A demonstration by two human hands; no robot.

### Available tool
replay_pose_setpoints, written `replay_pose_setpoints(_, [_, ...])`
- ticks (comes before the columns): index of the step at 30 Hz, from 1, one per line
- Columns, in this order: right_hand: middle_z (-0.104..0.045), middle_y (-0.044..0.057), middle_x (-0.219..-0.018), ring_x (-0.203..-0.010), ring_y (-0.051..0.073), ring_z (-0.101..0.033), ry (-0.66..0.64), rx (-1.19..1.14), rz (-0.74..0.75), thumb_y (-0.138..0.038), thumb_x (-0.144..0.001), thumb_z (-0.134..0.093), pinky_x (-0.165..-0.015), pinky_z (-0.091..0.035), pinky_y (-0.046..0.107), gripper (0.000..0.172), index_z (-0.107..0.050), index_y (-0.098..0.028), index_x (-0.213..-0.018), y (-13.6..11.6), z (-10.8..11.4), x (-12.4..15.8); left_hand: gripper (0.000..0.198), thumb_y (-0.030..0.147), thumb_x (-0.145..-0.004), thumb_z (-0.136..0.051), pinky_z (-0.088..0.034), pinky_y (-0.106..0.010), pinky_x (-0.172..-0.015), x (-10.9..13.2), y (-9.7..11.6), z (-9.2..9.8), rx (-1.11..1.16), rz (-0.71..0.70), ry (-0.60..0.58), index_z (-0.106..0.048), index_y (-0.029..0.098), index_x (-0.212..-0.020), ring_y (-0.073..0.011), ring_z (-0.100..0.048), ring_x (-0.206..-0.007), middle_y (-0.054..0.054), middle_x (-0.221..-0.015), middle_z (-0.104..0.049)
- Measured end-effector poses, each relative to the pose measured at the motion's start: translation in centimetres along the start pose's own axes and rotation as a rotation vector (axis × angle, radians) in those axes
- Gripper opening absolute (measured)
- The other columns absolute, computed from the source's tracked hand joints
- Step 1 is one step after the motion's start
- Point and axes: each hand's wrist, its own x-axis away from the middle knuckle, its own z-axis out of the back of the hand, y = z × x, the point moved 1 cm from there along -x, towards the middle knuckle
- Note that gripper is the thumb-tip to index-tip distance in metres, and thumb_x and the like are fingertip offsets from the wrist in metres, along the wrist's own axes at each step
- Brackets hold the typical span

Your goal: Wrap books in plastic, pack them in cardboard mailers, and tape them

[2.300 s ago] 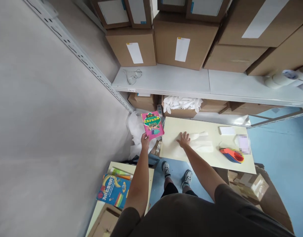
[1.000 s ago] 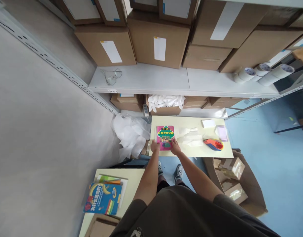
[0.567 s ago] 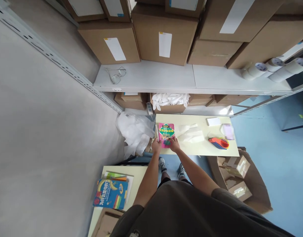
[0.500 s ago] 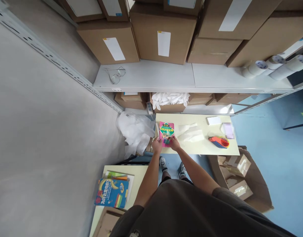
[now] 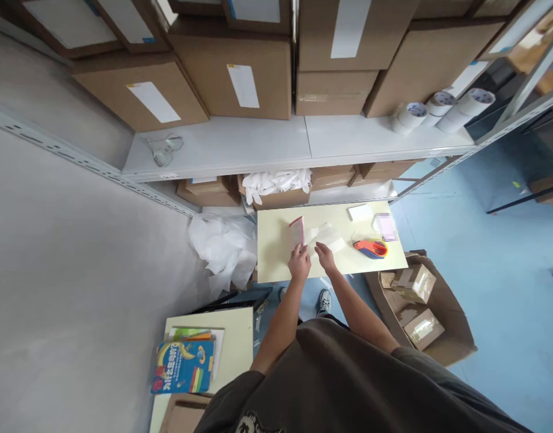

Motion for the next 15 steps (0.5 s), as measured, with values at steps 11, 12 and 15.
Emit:
replay_pose_setpoints(11, [-0.071, 0.011, -0.148, -0.144, 0.03, -0.062, -0.047, 0.096, -0.111, -0.048, -0.091, -0.071, -0.123, -0.046, 0.045, 0.058, -0.071, -0.023, -0.143, 2.6, 7.1, -0.7, 0.058, 0.016, -0.082, -0.079, -0.03, -0.058, -0.13, -1.4, 2.2, -11.5, 0.159, 0.05, -0.284, -0.067, 0.014, -0.139, -0.044, -0.035, -0.16, -0.025, -0.161, -0.054])
replay_pose_setpoints(12, [-0.072, 0.01, -0.147, -0.144, 0.03, -0.062, -0.079, 0.131, -0.107, -0.047, -0.091, -0.071, -0.124, -0.045, 0.046, 0.057, -0.071, -0.024, -0.143, 2.4, 7.1, -1.1, 0.053, 0.014, -0.083, -0.076, -0.032, -0.057, -0.129, -1.3, 1.9, -11.2, 0.174, 0.009, -0.295, -0.069, 0.014, -0.136, -0.0415, -0.041, -0.157, -0.024, -0.155, -0.059])
replay_pose_setpoints(15, [-0.073, 0.008, -0.145, -0.144, 0.033, -0.061, -0.18, 0.236, -0.051, -0.042, -0.089, -0.076, -0.125, -0.045, 0.051, 0.049, -0.075, -0.026, -0.135, 1.9, 6.1, -2.4, 0.039, 0.011, -0.088, -0.065, -0.04, -0.049, -0.126, -1.2, 0.3, -9.0, 0.191, -0.071, -0.299, -0.074, 0.019, -0.126, -0.0323, -0.057, -0.144, -0.019, -0.14, -0.07])
